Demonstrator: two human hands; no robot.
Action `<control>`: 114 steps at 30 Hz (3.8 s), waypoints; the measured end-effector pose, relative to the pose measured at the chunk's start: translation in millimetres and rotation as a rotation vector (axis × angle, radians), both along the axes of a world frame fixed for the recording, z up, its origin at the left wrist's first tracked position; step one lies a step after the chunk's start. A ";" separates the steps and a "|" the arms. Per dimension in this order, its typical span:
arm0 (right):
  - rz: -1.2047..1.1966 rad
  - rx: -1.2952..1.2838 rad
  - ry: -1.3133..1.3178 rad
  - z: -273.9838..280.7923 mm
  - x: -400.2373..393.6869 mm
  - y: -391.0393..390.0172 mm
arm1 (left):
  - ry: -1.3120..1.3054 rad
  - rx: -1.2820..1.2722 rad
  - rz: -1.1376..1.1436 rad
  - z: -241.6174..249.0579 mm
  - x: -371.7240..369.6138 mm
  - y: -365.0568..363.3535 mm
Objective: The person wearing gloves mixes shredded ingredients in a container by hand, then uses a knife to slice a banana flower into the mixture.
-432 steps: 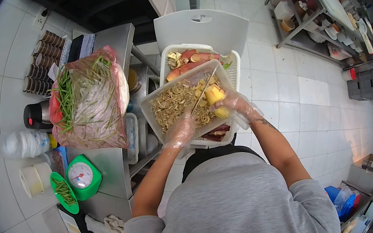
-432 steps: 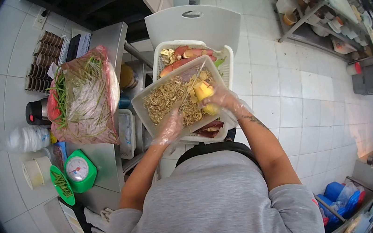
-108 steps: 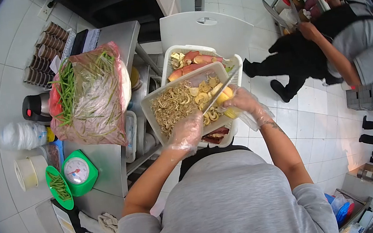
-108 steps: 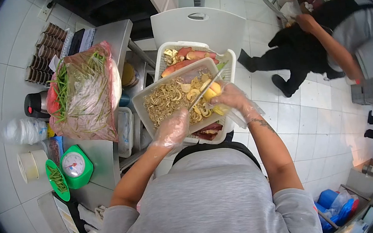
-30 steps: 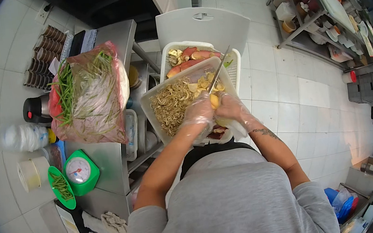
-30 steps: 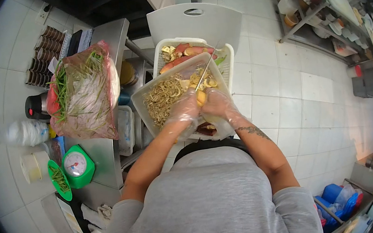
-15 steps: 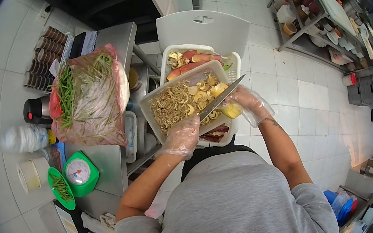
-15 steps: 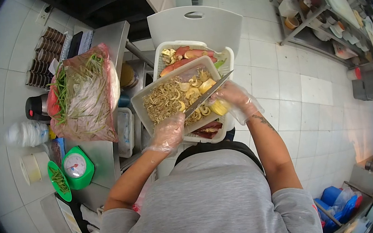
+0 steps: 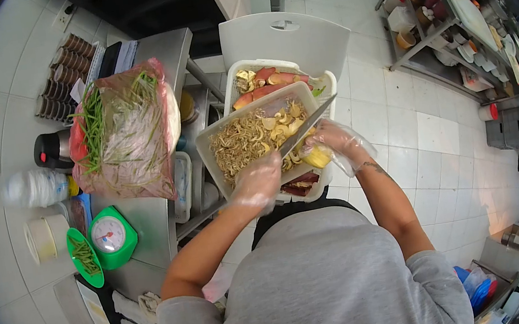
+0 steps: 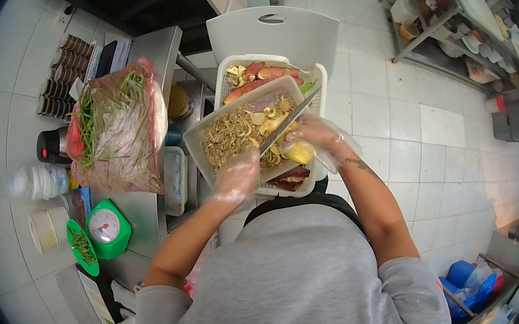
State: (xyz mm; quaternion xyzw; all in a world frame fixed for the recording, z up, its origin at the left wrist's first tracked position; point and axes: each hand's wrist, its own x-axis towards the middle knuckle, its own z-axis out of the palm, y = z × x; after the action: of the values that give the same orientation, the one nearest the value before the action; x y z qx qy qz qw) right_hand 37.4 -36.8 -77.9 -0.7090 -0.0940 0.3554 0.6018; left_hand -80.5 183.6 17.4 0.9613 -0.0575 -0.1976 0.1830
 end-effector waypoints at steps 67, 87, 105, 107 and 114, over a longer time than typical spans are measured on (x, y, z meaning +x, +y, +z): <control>0.010 -0.341 -0.180 34.8 -10.1 21.1 | 0.043 -0.076 0.134 -9.0 -1.4 -1.0; -0.027 -0.032 -0.102 -16.7 -0.8 11.4 | -0.020 -0.124 0.095 -2.5 -29.6 16.7; -0.014 -0.452 -0.212 30.0 -15.9 35.0 | 0.084 -0.152 0.155 -6.1 33.7 -12.6; 0.009 -0.467 -0.173 43.1 -7.1 29.1 | 0.092 -0.159 0.130 -21.7 24.7 -4.2; 0.046 -0.445 -0.315 29.2 -11.7 29.2 | 0.105 -0.162 0.323 -20.6 20.3 -5.4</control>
State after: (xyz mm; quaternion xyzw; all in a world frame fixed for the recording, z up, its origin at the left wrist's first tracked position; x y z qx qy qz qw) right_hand 25.7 -7.6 -48.7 -0.8681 -0.1221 0.2660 0.4010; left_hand -60.3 178.2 -3.3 0.9286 0.0914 -0.2104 0.2917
